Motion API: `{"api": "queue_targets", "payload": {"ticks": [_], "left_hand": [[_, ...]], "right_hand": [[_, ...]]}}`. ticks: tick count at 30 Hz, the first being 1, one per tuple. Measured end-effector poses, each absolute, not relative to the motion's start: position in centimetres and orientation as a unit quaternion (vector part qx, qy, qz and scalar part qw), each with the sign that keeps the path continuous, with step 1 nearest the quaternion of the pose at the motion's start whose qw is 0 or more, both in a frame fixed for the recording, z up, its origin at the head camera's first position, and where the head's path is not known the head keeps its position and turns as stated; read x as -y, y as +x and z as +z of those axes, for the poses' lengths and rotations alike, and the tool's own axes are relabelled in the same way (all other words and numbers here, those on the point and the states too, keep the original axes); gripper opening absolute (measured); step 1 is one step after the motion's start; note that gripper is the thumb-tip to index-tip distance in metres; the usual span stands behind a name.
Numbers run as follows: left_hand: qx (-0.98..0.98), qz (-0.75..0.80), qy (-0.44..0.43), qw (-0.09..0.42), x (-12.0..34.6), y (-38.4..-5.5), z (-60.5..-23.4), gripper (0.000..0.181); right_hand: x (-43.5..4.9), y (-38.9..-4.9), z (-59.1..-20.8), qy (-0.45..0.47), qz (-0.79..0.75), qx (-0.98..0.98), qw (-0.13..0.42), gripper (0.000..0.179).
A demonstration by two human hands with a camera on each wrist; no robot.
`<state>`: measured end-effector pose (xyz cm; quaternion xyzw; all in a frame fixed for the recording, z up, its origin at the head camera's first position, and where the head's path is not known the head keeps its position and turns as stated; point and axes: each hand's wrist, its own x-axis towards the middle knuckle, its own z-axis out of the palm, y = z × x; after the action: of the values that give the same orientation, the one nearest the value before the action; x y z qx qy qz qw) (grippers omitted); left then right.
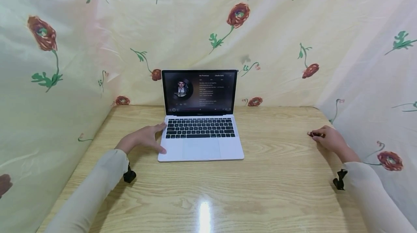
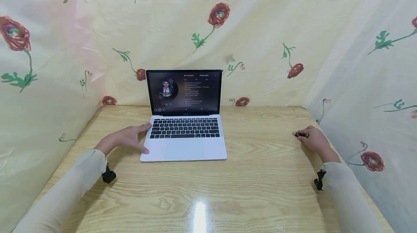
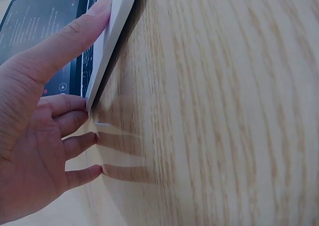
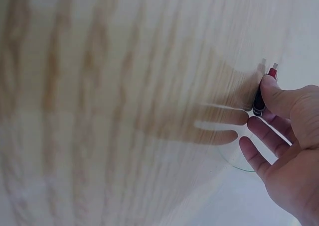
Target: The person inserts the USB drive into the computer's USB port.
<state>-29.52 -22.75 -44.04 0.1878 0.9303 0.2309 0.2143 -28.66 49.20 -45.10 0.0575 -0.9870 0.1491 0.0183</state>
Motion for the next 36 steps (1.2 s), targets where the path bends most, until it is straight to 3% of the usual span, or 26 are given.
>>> {"api": "queue_targets", "payload": {"ticks": [36], "left_hand": [[-0.931, 0.23, 0.191, 0.212, 22.7, -29.4, -44.1, 0.132]], "right_hand": [[-45.4, -30.2, -44.9, 0.091, 0.189, 0.978, 0.006, 0.031]]}}
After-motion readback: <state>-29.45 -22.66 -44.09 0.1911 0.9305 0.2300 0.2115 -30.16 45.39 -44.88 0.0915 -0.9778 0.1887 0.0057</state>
